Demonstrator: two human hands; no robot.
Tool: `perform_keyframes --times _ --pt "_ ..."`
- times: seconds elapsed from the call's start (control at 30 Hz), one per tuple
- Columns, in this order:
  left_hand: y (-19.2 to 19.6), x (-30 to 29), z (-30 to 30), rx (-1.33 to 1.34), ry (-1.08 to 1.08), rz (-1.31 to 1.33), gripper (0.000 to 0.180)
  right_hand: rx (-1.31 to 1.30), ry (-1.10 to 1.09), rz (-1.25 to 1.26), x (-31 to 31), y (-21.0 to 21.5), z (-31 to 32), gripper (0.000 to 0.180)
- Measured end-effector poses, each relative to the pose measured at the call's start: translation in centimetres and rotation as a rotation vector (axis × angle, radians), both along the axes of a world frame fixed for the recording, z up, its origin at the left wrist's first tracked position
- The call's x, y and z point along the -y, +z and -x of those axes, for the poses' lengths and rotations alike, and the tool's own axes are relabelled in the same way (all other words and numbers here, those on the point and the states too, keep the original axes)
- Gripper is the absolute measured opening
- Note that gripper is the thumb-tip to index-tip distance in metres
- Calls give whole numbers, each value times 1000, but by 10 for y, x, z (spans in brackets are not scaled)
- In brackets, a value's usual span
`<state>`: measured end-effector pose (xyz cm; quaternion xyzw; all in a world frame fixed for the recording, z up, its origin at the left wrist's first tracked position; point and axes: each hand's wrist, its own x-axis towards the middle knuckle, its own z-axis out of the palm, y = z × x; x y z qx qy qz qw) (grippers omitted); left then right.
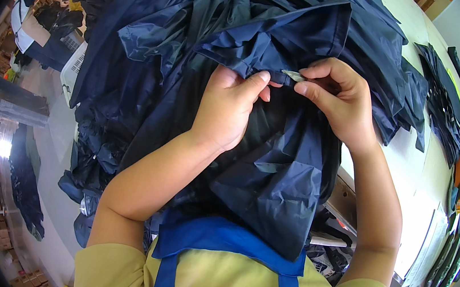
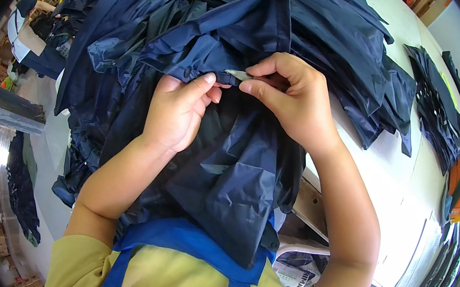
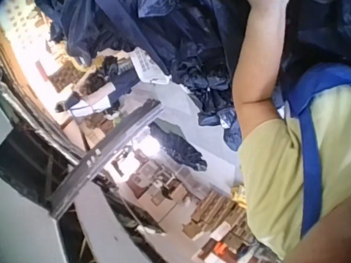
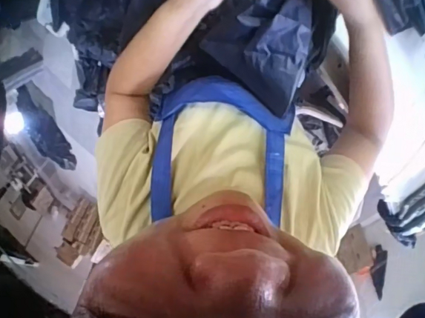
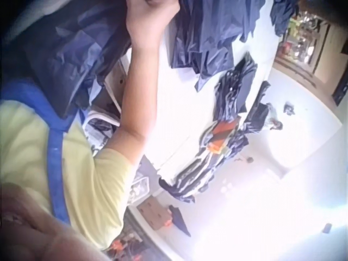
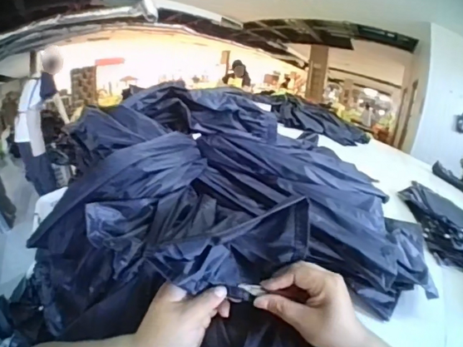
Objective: The person repeatedly picks up dark fabric pieces from a large pile and uses small scissors to trim edges and remove loose threads. The person handles the fabric one at a time, turning pieces over to access different sides, and places trimmed pieces back onto the pile.
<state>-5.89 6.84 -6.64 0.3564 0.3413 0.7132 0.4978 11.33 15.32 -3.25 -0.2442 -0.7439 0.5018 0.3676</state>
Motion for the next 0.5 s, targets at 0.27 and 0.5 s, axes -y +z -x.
perform_keyframes --times 0.27,0.5 --pt "0 -1 0 43 -6 29 16 -103 -62 18 -5 -1 -31 27" --pt "39 13 24 -905 -73 369 21 -106 -654 -260 -9 -3 -54 45"
